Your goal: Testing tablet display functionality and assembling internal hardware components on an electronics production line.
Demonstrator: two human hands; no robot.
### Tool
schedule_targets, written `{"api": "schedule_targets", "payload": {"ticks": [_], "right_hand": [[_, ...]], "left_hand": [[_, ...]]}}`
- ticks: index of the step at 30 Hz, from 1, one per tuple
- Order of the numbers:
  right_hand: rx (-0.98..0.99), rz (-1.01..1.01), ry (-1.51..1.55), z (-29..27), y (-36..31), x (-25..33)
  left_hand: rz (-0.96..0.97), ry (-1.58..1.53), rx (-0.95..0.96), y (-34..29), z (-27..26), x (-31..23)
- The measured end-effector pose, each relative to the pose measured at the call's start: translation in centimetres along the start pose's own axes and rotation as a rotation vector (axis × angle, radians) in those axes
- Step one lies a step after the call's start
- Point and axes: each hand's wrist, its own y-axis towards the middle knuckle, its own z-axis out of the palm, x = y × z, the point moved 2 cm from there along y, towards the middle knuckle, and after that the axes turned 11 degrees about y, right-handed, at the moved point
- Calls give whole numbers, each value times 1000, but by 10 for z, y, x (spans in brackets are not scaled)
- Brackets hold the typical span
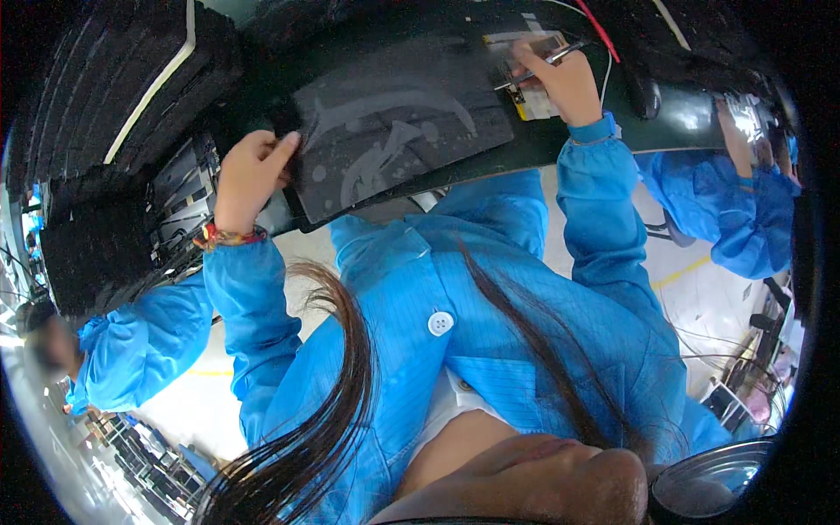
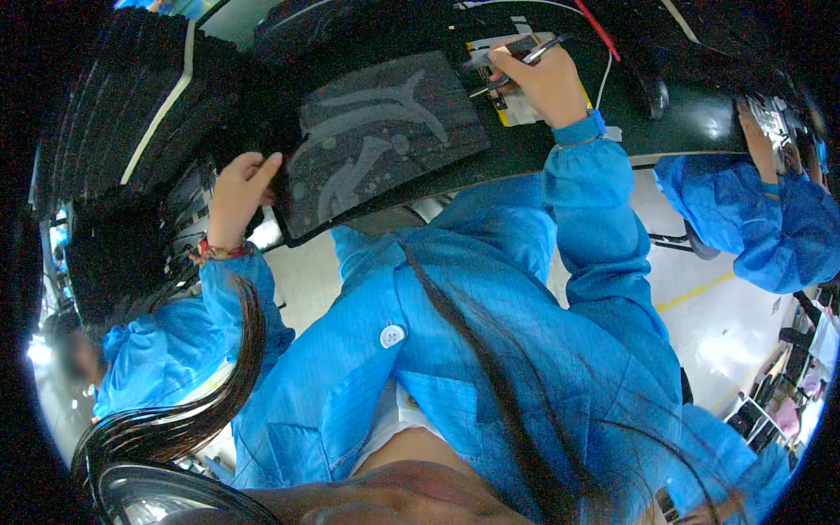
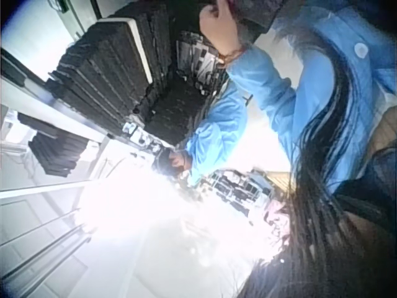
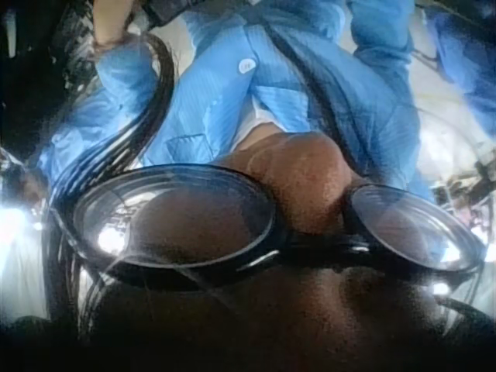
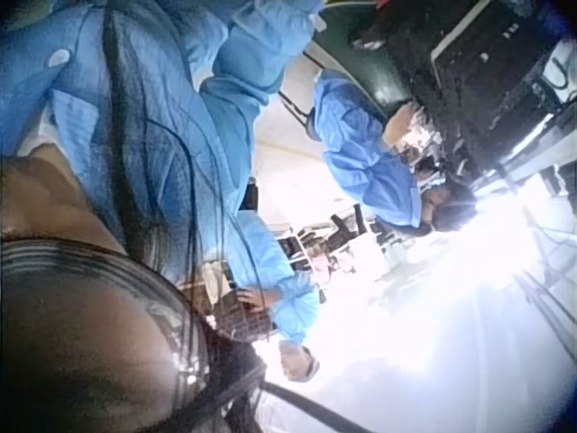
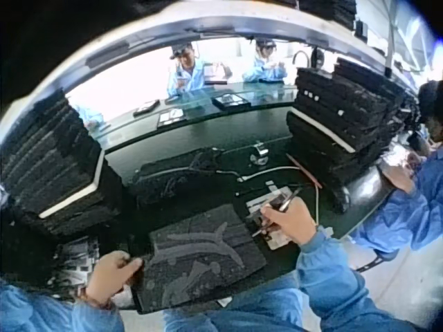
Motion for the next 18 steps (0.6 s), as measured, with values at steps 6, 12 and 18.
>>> {"api": "schedule_targets", "payload": {"ticks": [6, 12, 18], "right_hand": [[-37, 41, -54, -19, 0, -2], [-144, 170, 12, -41, -6, 15], [188, 186, -201, -55, 10, 22]], "left_hand": [[686, 463, -531, -26, 19, -57], [1084, 482, -363, -43, 100, -107], [1024, 641, -355, -28, 94, -87]]}}
